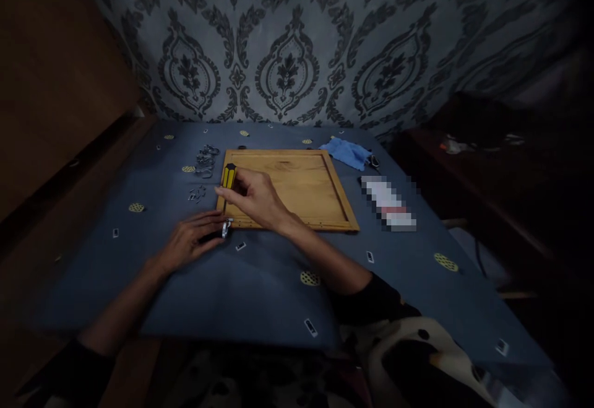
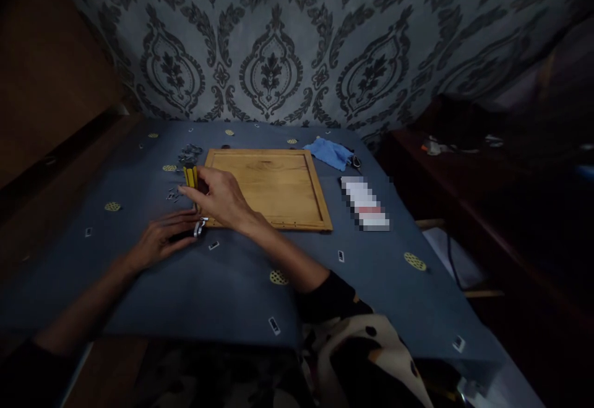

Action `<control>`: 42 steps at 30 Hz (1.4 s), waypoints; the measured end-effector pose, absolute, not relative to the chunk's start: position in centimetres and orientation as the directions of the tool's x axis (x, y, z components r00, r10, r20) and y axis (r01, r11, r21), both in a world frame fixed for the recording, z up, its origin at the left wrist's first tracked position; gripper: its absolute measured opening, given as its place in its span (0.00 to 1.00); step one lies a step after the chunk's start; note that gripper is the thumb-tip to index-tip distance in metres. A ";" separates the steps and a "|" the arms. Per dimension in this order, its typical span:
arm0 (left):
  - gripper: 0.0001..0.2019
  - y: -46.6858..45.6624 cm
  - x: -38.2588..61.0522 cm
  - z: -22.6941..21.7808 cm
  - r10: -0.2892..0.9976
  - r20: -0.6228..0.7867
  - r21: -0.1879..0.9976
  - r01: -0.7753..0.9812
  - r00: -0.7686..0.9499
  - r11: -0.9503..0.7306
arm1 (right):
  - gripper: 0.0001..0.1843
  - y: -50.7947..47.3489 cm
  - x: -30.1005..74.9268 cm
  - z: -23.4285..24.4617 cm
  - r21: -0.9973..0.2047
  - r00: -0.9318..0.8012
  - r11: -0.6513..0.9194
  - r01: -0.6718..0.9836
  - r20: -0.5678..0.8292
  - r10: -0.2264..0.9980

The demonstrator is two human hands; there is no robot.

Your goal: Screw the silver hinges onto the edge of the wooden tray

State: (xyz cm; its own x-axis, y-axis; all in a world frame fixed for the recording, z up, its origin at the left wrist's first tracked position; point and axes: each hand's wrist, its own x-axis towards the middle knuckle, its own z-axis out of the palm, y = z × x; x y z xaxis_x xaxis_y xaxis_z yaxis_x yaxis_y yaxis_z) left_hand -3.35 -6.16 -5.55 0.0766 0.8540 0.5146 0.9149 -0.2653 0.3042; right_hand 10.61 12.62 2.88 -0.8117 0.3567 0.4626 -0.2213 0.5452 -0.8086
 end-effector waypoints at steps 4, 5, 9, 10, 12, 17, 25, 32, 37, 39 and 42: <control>0.15 -6.2 -3.4 -5.5 0.855 0.509 0.288 0.917 0.097 -0.276 | 0.16 12.6 10.4 1.4 -0.822 -0.830 0.540 -0.182 0.423 0.364; 0.14 -6.2 -3.4 -5.5 0.857 0.507 0.288 0.918 0.095 -0.272 | 0.15 12.6 10.4 1.2 -0.823 -0.832 0.540 -0.176 0.418 0.366; 0.14 -6.3 -3.5 -5.7 0.854 0.513 0.293 0.918 0.085 -0.267 | 0.14 12.8 10.4 1.0 -0.828 -0.827 0.540 -0.149 0.404 0.390; 0.14 -6.3 -3.5 -5.7 0.855 0.512 0.296 0.916 0.086 -0.270 | 0.15 12.9 10.4 1.0 -0.828 -0.825 0.542 -0.145 0.404 0.396; 0.14 -6.3 -3.5 -5.8 0.858 0.506 0.303 0.914 0.087 -0.271 | 0.17 13.0 10.4 0.9 -0.825 -0.821 0.546 -0.143 0.407 0.400; 0.15 -6.3 -3.5 -6.0 0.861 0.504 0.319 0.910 0.072 -0.263 | 0.16 13.1 10.4 0.7 -0.834 -0.837 0.535 -0.132 0.383 0.391; 0.14 -6.1 -3.4 -5.6 0.843 0.531 0.289 0.915 0.093 -0.283 | 0.15 13.0 10.3 0.5 -0.854 -0.849 0.505 -0.124 0.355 0.392; 0.14 -6.2 -3.4 -5.9 0.851 0.521 0.310 0.913 0.070 -0.265 | 0.14 12.6 10.2 0.5 -0.843 -0.856 0.514 -0.161 0.379 0.353; 0.14 -6.3 -3.4 -5.8 0.857 0.511 0.314 0.912 0.073 -0.264 | 0.12 13.1 10.6 1.3 -0.810 -0.889 0.556 -0.186 0.380 0.257; 0.14 -6.2 -3.3 -5.5 0.854 0.513 0.302 0.915 0.082 -0.269 | 0.10 13.5 10.8 1.7 -0.813 -0.918 0.549 -0.196 0.349 0.190; 0.14 -6.1 -3.1 -5.1 0.845 0.528 0.297 0.912 0.090 -0.283 | 0.09 14.2 11.3 2.2 -0.831 -0.949 0.520 -0.197 0.295 0.111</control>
State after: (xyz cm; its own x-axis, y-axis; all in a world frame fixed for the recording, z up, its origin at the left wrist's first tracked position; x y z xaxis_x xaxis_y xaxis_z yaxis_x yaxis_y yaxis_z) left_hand -3.06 -6.08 -5.07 0.0903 0.8446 0.5278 0.9121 -0.2829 0.2966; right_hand 11.33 14.18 2.22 -0.9491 0.1109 0.2947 -0.1972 0.5205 -0.8308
